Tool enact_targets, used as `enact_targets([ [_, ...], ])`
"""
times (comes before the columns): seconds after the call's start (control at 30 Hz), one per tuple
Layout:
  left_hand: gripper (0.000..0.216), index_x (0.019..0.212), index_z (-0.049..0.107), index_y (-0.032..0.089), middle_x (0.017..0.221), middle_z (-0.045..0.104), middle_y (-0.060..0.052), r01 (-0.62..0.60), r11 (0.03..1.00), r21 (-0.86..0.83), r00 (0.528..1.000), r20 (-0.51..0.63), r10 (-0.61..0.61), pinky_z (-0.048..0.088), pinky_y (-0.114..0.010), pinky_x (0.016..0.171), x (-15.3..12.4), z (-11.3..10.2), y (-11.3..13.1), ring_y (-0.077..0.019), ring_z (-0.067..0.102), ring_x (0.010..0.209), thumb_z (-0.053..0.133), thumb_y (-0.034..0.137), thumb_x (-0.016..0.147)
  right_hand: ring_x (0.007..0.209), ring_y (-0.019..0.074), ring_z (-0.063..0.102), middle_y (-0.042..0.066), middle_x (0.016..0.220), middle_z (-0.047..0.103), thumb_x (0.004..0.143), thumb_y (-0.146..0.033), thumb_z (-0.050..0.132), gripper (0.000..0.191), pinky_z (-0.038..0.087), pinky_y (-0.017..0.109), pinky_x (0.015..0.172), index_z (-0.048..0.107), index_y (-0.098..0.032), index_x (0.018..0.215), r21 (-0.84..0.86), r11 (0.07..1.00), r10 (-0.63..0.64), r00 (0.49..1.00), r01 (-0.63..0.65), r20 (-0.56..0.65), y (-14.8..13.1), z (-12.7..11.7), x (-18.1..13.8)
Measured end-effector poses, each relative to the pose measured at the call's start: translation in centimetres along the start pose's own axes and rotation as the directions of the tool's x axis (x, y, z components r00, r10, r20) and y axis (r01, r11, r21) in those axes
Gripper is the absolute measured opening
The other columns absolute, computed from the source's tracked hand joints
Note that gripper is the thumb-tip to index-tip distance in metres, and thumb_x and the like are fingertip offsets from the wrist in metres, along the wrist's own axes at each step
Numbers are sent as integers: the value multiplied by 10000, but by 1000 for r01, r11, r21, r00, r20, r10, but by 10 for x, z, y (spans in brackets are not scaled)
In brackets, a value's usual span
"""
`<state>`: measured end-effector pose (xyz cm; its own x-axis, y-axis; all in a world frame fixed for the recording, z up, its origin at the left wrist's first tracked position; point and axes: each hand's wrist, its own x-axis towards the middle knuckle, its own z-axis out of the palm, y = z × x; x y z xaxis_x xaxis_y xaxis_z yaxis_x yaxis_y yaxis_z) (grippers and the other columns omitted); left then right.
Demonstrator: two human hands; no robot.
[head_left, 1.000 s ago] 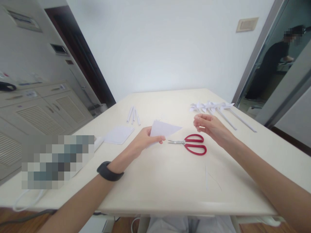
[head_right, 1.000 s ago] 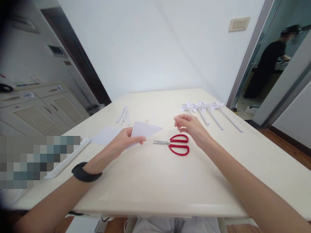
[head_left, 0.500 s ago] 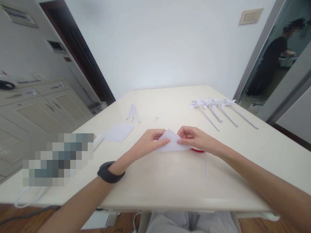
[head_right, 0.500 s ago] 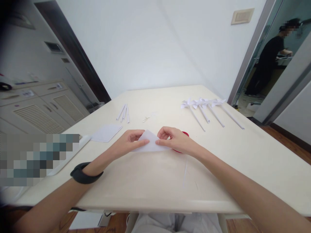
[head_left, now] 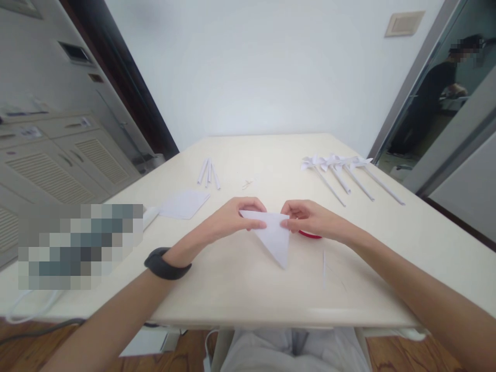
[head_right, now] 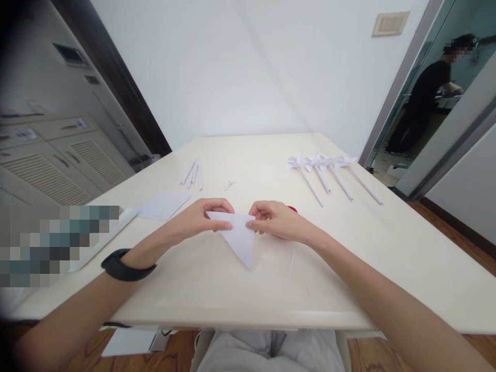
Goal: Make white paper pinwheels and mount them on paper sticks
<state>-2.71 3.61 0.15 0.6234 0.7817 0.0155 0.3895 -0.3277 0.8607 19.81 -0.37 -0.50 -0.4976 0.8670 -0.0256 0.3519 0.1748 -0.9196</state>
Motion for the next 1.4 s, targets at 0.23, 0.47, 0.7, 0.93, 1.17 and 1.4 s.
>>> enact_targets([
  [0.23,393,1049,537,224,769,643,13,55,971,-234,995,-63,-71,433,-223,621,4,6,-3,-137,594,709,697,291,697,645,120,539,12,729,605,783,-230,563,69,413,239,594,515,-186,762,19,1000,-4,998,3,58,4,6,3],
  [0.47,168,770,575,167,777,659,-7,42,927,-374,999,8,-42,455,-258,684,1,13,-3,-148,610,739,692,262,696,634,111,494,-29,668,504,778,-279,593,160,362,221,565,473,-195,714,21,997,-72,997,71,34,1,12,2],
  [0.7,131,752,606,161,724,613,10,-34,948,-317,999,-50,19,420,-233,666,-1,14,2,-111,541,685,645,286,753,626,120,511,-29,637,504,808,-291,548,231,365,232,574,404,-197,655,22,996,-87,990,85,109,-1,16,0],
  [0.93,134,744,613,150,656,593,4,-39,961,-273,999,-9,38,404,-229,616,-3,13,4,-112,521,636,622,280,773,616,120,537,-14,630,552,847,-280,487,237,371,224,567,449,-185,632,-57,993,-94,987,102,129,-6,18,-2],
  [1.17,142,719,613,144,675,586,-10,-85,961,-262,996,8,90,412,-239,635,-4,15,5,-123,517,650,566,254,796,624,123,550,-5,648,573,842,-230,475,216,379,225,568,494,-176,633,-91,986,-121,977,139,177,-6,20,-1],
  [1.4,217,692,566,151,673,557,0,-109,972,-206,994,-14,109,398,-248,664,-4,17,6,-125,503,669,473,270,848,603,115,526,-20,620,537,828,-212,483,222,377,225,565,466,-181,608,-42,990,-126,982,133,141,-6,20,-1],
])
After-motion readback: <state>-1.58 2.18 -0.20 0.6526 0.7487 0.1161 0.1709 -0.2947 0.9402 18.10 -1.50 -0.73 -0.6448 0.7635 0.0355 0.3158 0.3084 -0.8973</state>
